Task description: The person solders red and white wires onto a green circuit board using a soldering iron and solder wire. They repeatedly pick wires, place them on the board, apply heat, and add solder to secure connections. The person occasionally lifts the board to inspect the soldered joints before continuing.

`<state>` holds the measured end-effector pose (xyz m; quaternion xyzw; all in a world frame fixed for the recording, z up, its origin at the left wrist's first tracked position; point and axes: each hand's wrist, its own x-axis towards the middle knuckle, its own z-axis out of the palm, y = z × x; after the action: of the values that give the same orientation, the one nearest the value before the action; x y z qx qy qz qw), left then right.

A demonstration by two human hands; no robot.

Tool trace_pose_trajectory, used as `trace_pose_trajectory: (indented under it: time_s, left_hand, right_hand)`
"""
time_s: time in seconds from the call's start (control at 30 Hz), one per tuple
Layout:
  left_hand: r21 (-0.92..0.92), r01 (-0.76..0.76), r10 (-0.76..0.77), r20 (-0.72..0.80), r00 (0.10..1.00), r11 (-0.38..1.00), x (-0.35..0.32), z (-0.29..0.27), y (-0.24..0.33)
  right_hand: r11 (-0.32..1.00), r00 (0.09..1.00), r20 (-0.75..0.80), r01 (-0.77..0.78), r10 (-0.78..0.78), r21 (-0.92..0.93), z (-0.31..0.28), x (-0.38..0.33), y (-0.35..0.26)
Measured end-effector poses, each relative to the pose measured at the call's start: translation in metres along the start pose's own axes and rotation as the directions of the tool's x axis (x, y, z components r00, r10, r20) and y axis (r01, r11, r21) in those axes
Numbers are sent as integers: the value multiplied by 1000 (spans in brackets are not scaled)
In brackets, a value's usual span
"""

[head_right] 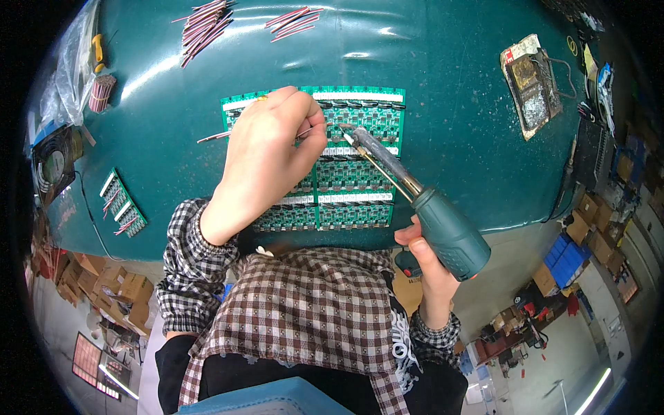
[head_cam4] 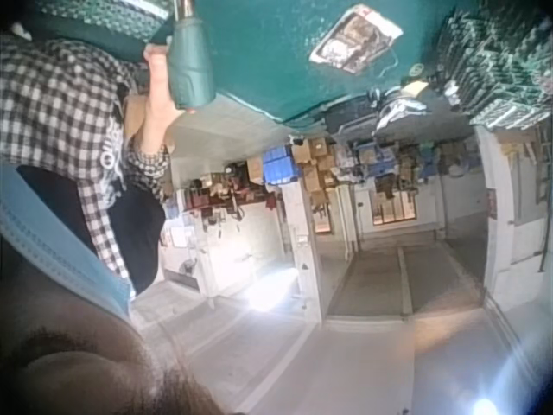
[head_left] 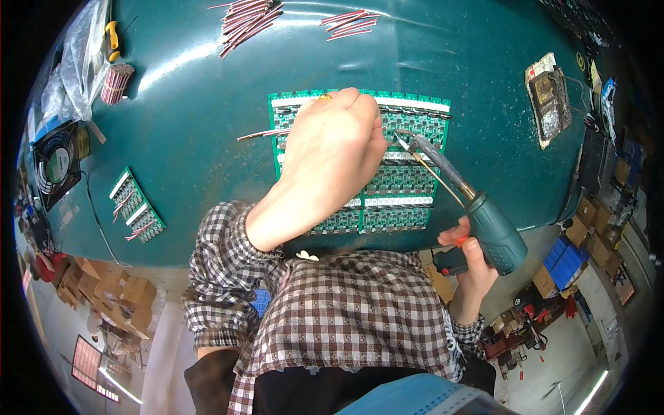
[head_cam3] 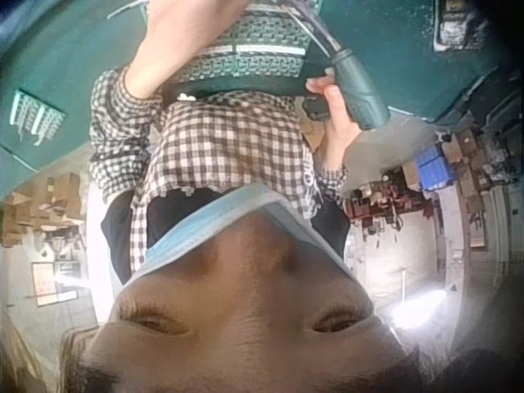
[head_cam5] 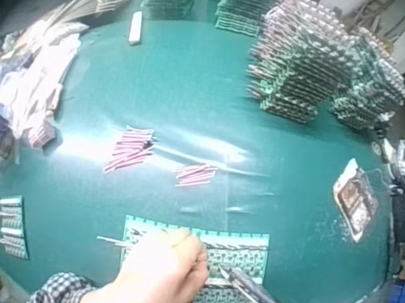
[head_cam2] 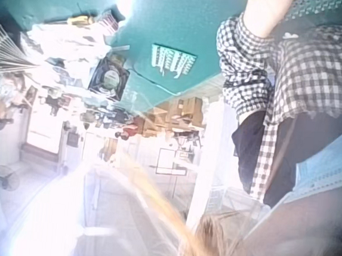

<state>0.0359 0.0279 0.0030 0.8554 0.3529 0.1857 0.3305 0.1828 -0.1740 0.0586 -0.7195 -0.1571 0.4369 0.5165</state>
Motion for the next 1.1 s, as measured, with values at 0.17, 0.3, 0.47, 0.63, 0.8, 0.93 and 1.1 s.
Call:
trace_pose_trajectory:
  time_s: [0.17, 0.3, 0.47, 0.63, 0.8, 0.93, 1.1]
  left_hand:
    - [-35, -3, 2, -15, 1000, 999, 0, 1, -1]
    - [-8, 12, -12, -31, 999, 1000, 0, 1, 0]
    - [24, 10, -9, -34, 999, 1000, 0, 2, 0]
    - [14, 3, -2, -46, 999, 1000, 0, 3, 0]
    - [-1, 9, -9, -54, 999, 1000, -1, 4, -1]
    - [3, 3, -3, -49, 999, 1000, 0, 3, 0]
    - [10, 4, -4, -48, 999, 1000, -1, 4, -1]
  right_hand:
    - [1000, 999, 22, 29, -29, 9, -2, 0, 4]
    - [999, 999, 23, 29, -30, 19, -2, -1, 4]
    - [999, 999, 10, 39, -39, 3, 0, -2, 5]
    - [997, 997, 41, 67, -65, -41, -2, -2, 5]
    - [998, 998, 19, 54, -54, -25, 1, -2, 4]
    - [998, 997, 27, 67, -66, -20, 0, -2, 5]
    - [997, 997, 25, 69, -69, -14, 0, -2, 6]
